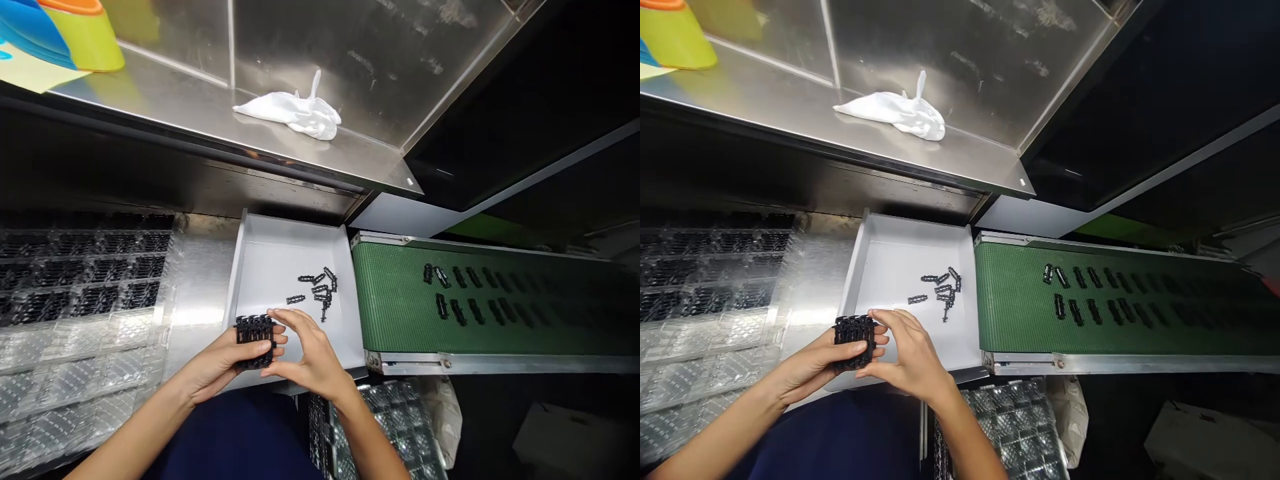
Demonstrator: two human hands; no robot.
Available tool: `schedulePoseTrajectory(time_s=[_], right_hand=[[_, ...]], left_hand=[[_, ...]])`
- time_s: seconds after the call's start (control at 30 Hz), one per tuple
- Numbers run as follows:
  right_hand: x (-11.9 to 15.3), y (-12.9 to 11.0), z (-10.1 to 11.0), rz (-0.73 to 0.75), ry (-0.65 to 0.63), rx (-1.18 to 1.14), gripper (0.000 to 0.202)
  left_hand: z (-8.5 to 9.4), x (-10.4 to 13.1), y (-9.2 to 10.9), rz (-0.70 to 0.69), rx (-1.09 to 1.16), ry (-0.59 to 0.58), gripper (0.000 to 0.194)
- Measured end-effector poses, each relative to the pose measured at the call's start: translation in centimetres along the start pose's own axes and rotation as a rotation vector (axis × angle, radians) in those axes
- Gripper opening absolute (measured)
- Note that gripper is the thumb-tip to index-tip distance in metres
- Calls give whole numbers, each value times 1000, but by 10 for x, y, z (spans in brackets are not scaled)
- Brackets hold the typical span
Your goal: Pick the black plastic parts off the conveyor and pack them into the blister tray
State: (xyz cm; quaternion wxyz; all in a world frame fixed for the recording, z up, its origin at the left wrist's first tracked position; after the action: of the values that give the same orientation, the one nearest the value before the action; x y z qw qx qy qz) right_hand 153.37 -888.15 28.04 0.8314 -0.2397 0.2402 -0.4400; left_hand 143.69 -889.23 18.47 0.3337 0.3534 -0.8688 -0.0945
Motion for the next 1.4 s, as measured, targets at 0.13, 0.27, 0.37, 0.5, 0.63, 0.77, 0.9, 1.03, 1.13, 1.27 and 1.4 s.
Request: schedulePoseTrajectory(time_s=[0.13, 0.27, 0.37, 0.5, 0.63, 0.77, 0.9, 1.03, 1.13, 1.27, 1.4], right_hand=[[-8, 41, 31, -142, -3, 128, 74], [24, 144, 164, -680, 471, 436, 26], [64, 193, 245, -942, 717, 542, 25], [80, 214, 282, -1009, 782, 487, 23], [56, 182, 241, -816, 703, 305, 25], [23, 98, 125, -511, 448, 28, 33], [14, 2, 42, -181, 245, -27, 25], [5, -47, 24, 110, 121, 224, 32], [-4, -63, 10, 268, -49, 191, 47], [-17, -69, -8, 202, -51, -96, 72], [-26, -79, -39, 173, -69, -184, 84]], left_hand=[[-3, -5, 1, -8, -83, 55, 42], [-8, -11, -3, 36, -48, 101, 50], [-14, -12, -7, 55, 5, 106, 54], [-18, -11, -8, -1, 54, 97, 52], [-24, -5, -2, -145, 127, 106, 43], [-37, 4, 3, -232, 158, 31, 34], [-32, 21, 16, -333, 152, 3, 32], [-12, 45, 22, -334, 50, 5, 32], [0, 60, 18, -254, 45, -35, 35], [17, 81, 16, -232, 220, -47, 37], [34, 99, 17, -242, 325, -63, 39]])
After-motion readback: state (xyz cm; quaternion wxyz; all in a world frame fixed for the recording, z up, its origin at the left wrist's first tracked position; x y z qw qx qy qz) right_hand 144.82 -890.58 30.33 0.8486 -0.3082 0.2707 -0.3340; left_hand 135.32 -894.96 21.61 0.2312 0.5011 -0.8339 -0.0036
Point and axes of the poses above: each hand's wrist, its own x-axis away from the middle knuckle, its own z-axis out of the back of the hand, y = z × x, the point moved 9 cm from there along -x, towards the middle knuckle, and after that the axes turned 14 degrees about x, right-handed, at the moved point
